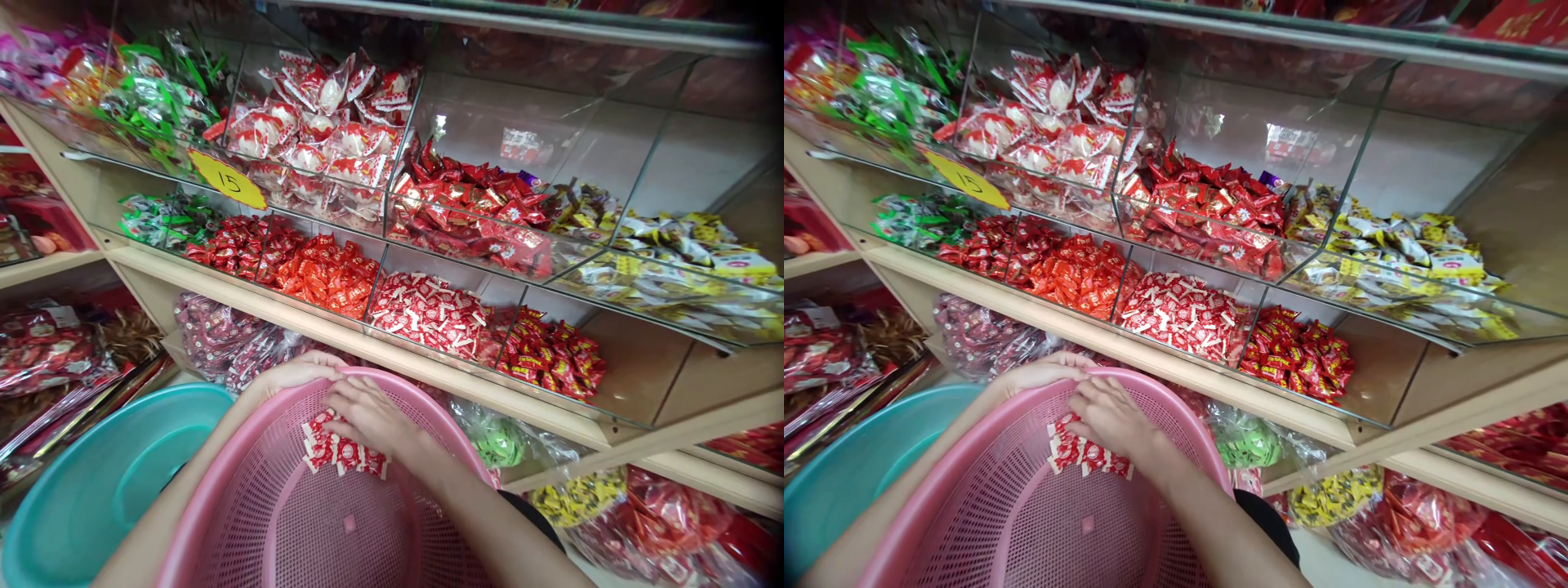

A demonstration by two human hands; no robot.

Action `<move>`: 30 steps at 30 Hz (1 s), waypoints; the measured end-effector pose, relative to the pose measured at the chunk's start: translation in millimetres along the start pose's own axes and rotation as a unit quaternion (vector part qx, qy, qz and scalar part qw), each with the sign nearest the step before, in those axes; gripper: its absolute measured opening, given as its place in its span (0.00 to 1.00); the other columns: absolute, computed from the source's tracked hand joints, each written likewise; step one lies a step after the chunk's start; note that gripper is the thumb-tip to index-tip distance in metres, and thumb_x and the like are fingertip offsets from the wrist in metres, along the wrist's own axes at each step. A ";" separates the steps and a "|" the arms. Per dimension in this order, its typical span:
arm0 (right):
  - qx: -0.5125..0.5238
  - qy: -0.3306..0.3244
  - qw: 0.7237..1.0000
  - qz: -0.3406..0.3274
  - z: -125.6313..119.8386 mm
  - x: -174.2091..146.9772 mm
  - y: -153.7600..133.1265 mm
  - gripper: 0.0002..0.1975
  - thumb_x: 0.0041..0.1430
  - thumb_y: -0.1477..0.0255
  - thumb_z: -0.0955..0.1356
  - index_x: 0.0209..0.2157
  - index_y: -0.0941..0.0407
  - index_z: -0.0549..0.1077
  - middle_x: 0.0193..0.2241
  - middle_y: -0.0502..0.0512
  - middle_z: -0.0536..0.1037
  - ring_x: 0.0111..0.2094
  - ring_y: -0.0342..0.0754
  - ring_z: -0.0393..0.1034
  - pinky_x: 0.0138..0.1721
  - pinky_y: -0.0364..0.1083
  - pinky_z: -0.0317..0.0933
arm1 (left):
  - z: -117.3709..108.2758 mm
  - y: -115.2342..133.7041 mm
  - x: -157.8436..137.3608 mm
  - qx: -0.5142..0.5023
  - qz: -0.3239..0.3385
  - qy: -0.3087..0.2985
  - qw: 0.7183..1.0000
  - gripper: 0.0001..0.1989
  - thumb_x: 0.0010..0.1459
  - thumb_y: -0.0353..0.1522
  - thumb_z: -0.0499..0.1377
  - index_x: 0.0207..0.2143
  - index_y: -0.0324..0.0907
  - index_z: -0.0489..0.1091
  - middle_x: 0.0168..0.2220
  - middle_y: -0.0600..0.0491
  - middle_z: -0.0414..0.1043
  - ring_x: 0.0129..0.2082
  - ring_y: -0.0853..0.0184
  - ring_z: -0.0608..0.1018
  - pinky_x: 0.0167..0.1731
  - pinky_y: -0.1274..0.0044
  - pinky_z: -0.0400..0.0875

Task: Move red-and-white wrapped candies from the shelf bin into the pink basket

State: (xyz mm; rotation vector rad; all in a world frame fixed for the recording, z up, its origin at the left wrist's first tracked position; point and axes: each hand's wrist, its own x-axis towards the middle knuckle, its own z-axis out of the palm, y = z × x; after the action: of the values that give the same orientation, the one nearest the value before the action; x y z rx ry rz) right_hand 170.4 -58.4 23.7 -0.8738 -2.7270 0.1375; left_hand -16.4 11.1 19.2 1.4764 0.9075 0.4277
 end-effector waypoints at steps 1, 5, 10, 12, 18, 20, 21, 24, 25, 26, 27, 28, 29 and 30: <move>0.009 0.027 1.000 0.007 -7.2 -1.2 0.9 0.15 0.62 0.63 0.63 0.46 0.56 0.69 0.45 0.57 0.71 0.48 0.50 0.62 0.50 0.51 0.56 | 0.3 0.9 -0.1 0.000 0.003 0.008 1.000 0.13 0.44 0.37 0.62 0.34 0.43 0.75 0.38 0.52 0.75 0.41 0.61 0.72 0.45 0.73 0.63; 0.043 0.151 0.987 0.030 -40.1 -7.7 7.6 0.13 0.64 0.66 0.61 0.45 0.56 0.71 0.41 0.57 0.74 0.43 0.48 0.64 0.46 0.49 0.58 | 3.4 3.4 -1.6 -0.012 -0.007 0.048 0.999 0.11 0.40 0.36 0.63 0.30 0.44 0.75 0.36 0.54 0.75 0.40 0.62 0.71 0.45 0.75 0.63; 0.006 0.308 0.942 0.131 -69.0 -25.1 39.7 0.11 0.63 0.69 0.60 0.40 0.56 0.72 0.37 0.57 0.75 0.40 0.49 0.65 0.43 0.49 0.59 | 7.6 4.4 -3.6 -0.058 -0.054 0.041 0.996 0.14 0.39 0.36 0.65 0.32 0.42 0.75 0.33 0.54 0.74 0.35 0.64 0.72 0.38 0.76 0.65; -0.035 0.331 0.922 0.196 -77.2 -36.6 58.2 0.11 0.63 0.69 0.61 0.41 0.56 0.72 0.37 0.58 0.75 0.40 0.51 0.65 0.43 0.50 0.59 | 7.4 4.5 -3.3 -0.056 -0.058 0.034 0.996 0.16 0.40 0.37 0.65 0.33 0.40 0.75 0.32 0.54 0.74 0.34 0.64 0.73 0.37 0.76 0.66; -0.089 0.283 0.905 0.304 -87.3 -61.0 87.3 0.14 0.59 0.70 0.62 0.46 0.59 0.70 0.40 0.61 0.74 0.41 0.54 0.65 0.44 0.52 0.59 | 5.6 6.3 -2.5 -0.049 -0.051 0.015 0.997 0.18 0.43 0.37 0.65 0.37 0.38 0.75 0.33 0.52 0.75 0.33 0.64 0.74 0.36 0.75 0.66; -0.089 0.258 0.906 0.324 -86.4 -60.9 86.4 0.16 0.58 0.71 0.62 0.48 0.59 0.69 0.41 0.62 0.73 0.40 0.54 0.66 0.43 0.51 0.60 | 5.6 7.5 -3.4 -0.049 -0.054 0.003 0.997 0.18 0.44 0.38 0.64 0.37 0.38 0.74 0.32 0.52 0.75 0.33 0.63 0.74 0.35 0.75 0.66; -0.089 0.249 0.904 0.336 -85.9 -59.9 85.2 0.16 0.58 0.72 0.63 0.48 0.59 0.68 0.41 0.62 0.73 0.40 0.53 0.66 0.42 0.51 0.60 | 5.6 8.0 -4.0 -0.048 -0.056 0.001 0.997 0.18 0.44 0.38 0.64 0.37 0.38 0.74 0.33 0.51 0.75 0.33 0.63 0.74 0.35 0.74 0.67; -0.093 0.230 0.894 0.373 -86.1 -55.9 81.8 0.18 0.56 0.74 0.64 0.50 0.60 0.67 0.41 0.62 0.74 0.40 0.53 0.67 0.40 0.49 0.60 | 5.3 8.8 -5.6 -0.047 -0.064 0.012 0.997 0.16 0.44 0.37 0.65 0.36 0.39 0.74 0.34 0.51 0.76 0.34 0.63 0.75 0.37 0.74 0.67; -0.100 0.223 0.890 0.384 -86.6 -54.6 81.1 0.19 0.55 0.75 0.64 0.50 0.59 0.68 0.41 0.62 0.74 0.40 0.54 0.68 0.40 0.49 0.60 | 5.1 8.8 -5.9 -0.045 -0.064 0.017 0.997 0.16 0.43 0.37 0.65 0.35 0.39 0.74 0.35 0.51 0.76 0.34 0.63 0.75 0.38 0.75 0.67; -0.107 0.217 0.887 0.392 -86.9 -53.7 80.8 0.19 0.54 0.76 0.64 0.50 0.59 0.68 0.41 0.62 0.74 0.40 0.54 0.68 0.40 0.49 0.60 | 4.9 8.7 -6.2 -0.041 -0.064 0.021 0.997 0.16 0.43 0.37 0.65 0.35 0.40 0.73 0.35 0.51 0.76 0.34 0.63 0.75 0.38 0.74 0.67; -0.116 0.212 0.885 0.398 -87.1 -52.9 80.7 0.19 0.54 0.76 0.64 0.49 0.59 0.68 0.40 0.62 0.74 0.41 0.55 0.68 0.39 0.49 0.60 | 4.6 8.7 -6.4 -0.038 -0.063 0.024 0.997 0.16 0.43 0.37 0.65 0.35 0.40 0.73 0.36 0.51 0.76 0.35 0.63 0.75 0.39 0.74 0.67; -0.123 0.210 0.884 0.400 -86.8 -52.4 80.9 0.19 0.54 0.77 0.64 0.49 0.58 0.68 0.40 0.62 0.74 0.41 0.55 0.67 0.39 0.49 0.60 | 4.4 8.8 -6.5 -0.035 -0.063 0.022 0.997 0.16 0.43 0.37 0.65 0.35 0.40 0.73 0.36 0.51 0.76 0.35 0.63 0.75 0.39 0.74 0.67; -0.128 0.210 0.883 0.399 -86.2 -52.2 81.4 0.19 0.54 0.77 0.63 0.49 0.58 0.68 0.40 0.62 0.74 0.41 0.55 0.67 0.39 0.49 0.60 | 4.3 9.1 -6.5 -0.036 -0.062 0.016 0.997 0.16 0.43 0.37 0.65 0.36 0.39 0.73 0.36 0.51 0.76 0.35 0.62 0.75 0.39 0.74 0.67; -0.131 0.213 0.883 0.397 -85.2 -52.3 82.2 0.19 0.54 0.78 0.63 0.49 0.58 0.68 0.40 0.62 0.74 0.41 0.54 0.67 0.40 0.49 0.60 | 4.2 9.5 -6.5 -0.039 -0.061 0.008 0.997 0.17 0.44 0.37 0.65 0.36 0.39 0.73 0.36 0.50 0.76 0.35 0.62 0.75 0.39 0.74 0.67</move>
State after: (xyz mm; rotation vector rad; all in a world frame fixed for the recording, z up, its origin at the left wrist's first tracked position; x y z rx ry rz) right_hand 281.3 -21.4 79.2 -1.8102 -1.8639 -0.2478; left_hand -14.8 4.4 29.4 1.3400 0.9780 0.3804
